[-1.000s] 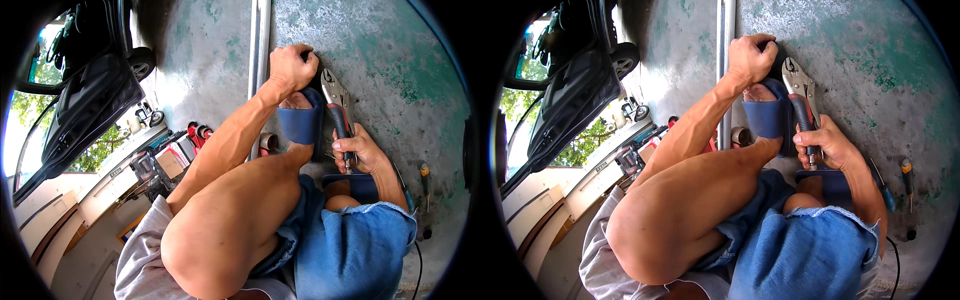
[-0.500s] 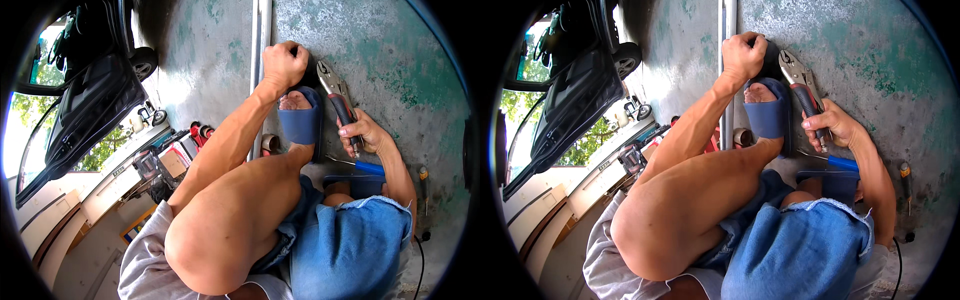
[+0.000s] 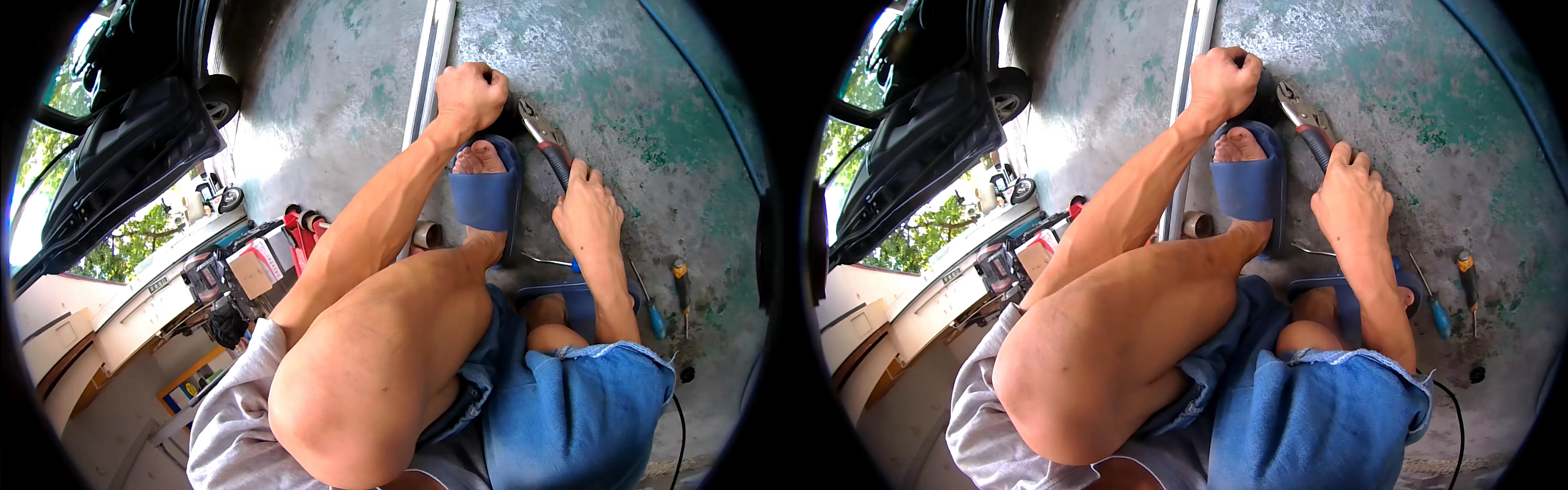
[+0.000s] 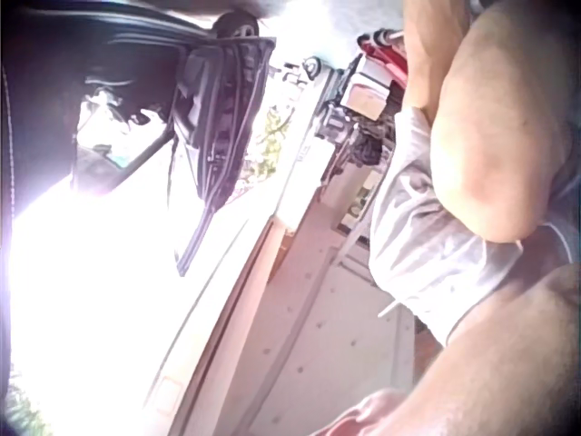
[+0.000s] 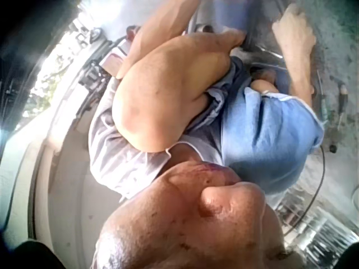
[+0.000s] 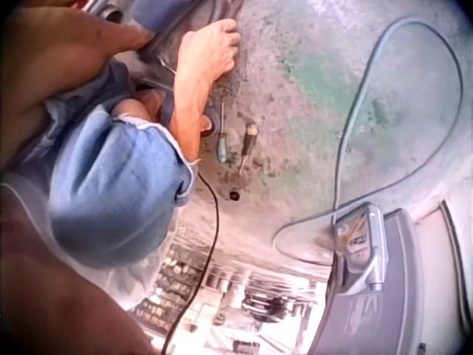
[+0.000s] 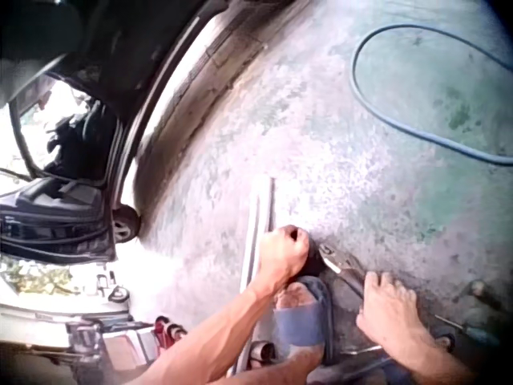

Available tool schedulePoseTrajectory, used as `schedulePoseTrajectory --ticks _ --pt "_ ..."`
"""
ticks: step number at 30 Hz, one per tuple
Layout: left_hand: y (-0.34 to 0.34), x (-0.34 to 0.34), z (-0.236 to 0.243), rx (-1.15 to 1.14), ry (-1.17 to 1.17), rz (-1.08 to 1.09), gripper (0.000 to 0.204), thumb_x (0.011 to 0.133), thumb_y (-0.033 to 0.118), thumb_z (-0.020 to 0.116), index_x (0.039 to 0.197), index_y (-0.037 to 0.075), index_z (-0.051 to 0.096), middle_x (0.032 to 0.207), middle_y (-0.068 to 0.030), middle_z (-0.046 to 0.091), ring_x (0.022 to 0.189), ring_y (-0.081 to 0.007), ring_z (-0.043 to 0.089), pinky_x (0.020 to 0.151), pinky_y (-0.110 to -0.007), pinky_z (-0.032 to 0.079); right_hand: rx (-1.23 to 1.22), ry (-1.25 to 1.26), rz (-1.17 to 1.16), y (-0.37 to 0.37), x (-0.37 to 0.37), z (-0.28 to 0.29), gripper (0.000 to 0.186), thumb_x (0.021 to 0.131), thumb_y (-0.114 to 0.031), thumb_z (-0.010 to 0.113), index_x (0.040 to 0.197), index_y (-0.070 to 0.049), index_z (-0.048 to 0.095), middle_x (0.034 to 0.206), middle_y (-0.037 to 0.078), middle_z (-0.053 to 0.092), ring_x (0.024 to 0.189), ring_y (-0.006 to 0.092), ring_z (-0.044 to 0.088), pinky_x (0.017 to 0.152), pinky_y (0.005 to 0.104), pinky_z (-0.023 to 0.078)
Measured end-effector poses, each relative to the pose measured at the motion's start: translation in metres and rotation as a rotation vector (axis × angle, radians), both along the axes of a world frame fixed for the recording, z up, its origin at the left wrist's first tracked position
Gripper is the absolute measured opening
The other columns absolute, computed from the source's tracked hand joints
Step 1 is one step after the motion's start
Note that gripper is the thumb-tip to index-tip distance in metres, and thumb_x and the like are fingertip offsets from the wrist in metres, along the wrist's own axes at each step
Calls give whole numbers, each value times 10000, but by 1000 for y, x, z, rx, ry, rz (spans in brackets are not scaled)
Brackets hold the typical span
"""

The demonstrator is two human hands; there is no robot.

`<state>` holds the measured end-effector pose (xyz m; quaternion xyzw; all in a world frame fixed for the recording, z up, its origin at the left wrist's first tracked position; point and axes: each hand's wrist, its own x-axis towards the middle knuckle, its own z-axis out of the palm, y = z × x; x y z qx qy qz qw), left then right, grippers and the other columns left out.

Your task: The person uses pliers and a screwdriver to repair a black plastic car door handle mechanism while sitting on the ground.

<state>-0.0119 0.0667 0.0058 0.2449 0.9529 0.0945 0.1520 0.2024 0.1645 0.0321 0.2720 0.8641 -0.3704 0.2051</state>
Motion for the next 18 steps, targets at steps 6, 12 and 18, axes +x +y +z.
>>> schedulePoseTrajectory --ticks 6,12,18 --pt "5 0 2 37 -62 43 466 866 405 558 1016 -4 723 954 -244 677 925 -388 661 866 -427 509 139 -48 18 -3 2 7 291 855 -88 637 1109 -3 524 1041 273 650 923 468 690 782 549 569" --pt "5 0 4 95 -205 134 523 893 436 554 1099 -22 697 1062 -253 669 1024 -372 646 926 -413 484 121 -31 31 3 4 -5 286 873 -96 606 1131 -7 523 978 298 663 886 500 682 785 574 544" --pt "-14 -1 11 202 -492 333 584 919 468 551 1182 -41 671 1170 -263 661 1122 -357 630 987 -399 459 86 -10 3 1 6 -15 299 864 -102 584 1146 -7 550 961 295 673 925 503 670 838 580 517"
